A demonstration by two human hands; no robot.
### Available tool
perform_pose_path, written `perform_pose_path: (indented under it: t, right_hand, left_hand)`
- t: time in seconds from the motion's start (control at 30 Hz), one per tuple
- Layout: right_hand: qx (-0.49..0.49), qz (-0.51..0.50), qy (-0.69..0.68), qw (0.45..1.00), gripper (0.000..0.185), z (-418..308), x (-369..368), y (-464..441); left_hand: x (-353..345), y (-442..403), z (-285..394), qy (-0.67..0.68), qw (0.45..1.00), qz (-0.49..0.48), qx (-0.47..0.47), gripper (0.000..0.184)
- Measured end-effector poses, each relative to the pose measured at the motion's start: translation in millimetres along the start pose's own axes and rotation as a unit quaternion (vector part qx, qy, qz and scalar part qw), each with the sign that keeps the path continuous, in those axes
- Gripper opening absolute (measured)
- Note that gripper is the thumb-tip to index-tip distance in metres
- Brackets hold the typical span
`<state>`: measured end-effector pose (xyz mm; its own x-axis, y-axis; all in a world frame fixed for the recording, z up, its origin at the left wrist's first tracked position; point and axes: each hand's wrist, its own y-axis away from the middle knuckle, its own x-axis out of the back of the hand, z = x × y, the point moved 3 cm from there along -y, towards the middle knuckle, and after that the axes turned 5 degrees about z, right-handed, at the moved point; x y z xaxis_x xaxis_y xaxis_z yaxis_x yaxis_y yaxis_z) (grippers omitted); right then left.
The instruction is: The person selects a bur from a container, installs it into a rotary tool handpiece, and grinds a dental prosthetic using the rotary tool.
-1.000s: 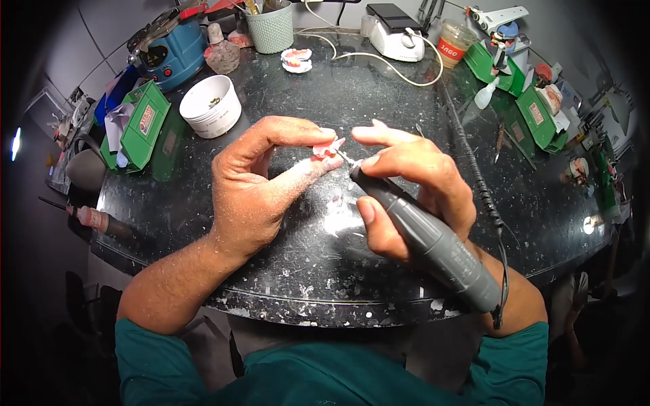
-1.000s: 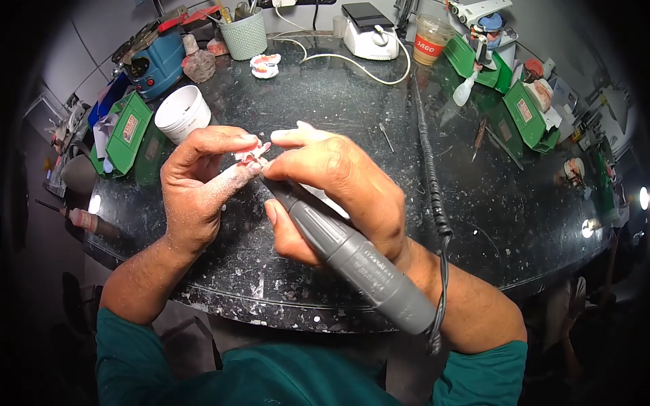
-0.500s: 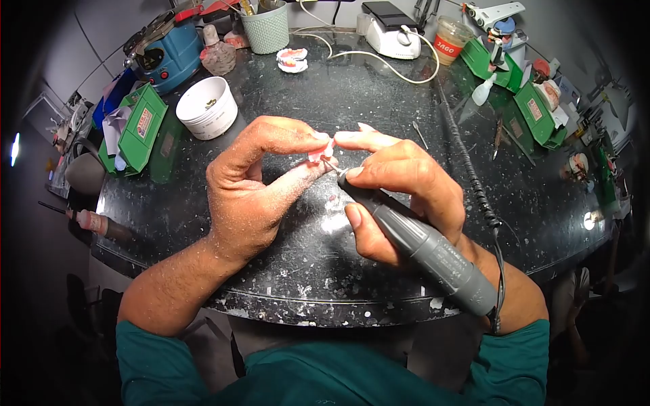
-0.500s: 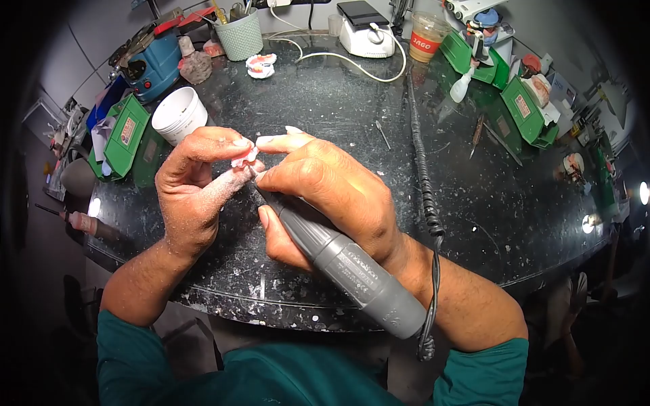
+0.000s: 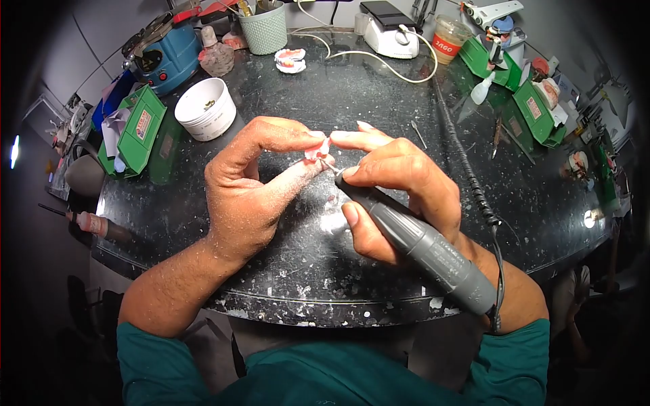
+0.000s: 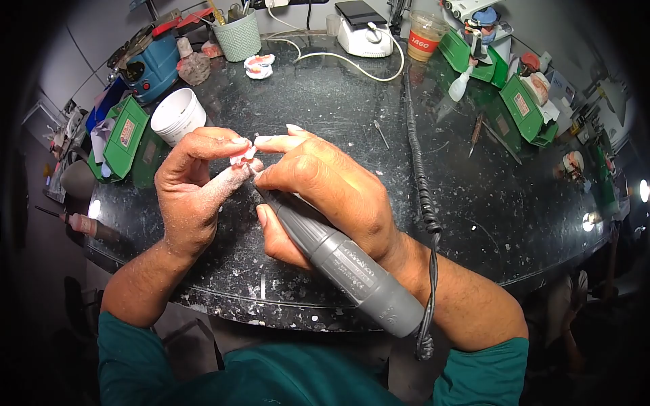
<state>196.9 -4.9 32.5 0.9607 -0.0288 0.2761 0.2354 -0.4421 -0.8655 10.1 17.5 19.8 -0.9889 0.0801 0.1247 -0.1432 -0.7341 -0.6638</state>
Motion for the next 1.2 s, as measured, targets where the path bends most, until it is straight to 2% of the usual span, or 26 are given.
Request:
perform_pose_path:
  t: [0.57,0.67,0.77,0.87,1.03,1.2]
  right_hand:
    - [-0.034,0.0,-0.003,0.999,0.03,4.9,1.2,-0.2]
    - [-0.039,0.013,-0.02,0.999,0.028,8.5,2.4,1.4]
    - [-0.046,0.031,-0.047,0.997,0.028,9.7,4.7,2.4]
    - [-0.03,0.047,-0.054,0.997,0.03,8.6,4.9,2.9]
    - [0.012,0.055,-0.051,0.997,0.037,7.9,1.6,1.8]
    - [0.013,0.055,-0.047,0.997,0.039,8.0,-0.2,2.7]
  left_hand:
    - [0.0,-0.6,0.6,-0.047,0.998,-0.016,0.025,0.023]
    - [0.8,-3.1,3.3,-0.102,0.994,-0.03,-0.011,0.023]
    - [0.2,-4.9,1.2,-0.091,0.996,-0.005,-0.019,0.024]
    - [-3.4,-1.2,-0.1,0.003,0.996,0.018,0.092,0.024]
    - [-1.8,-2.2,3.8,-0.027,0.996,-0.008,0.08,0.023]
    - [-3.4,-1.2,4.4,-0.034,0.996,0.005,0.08,0.02]
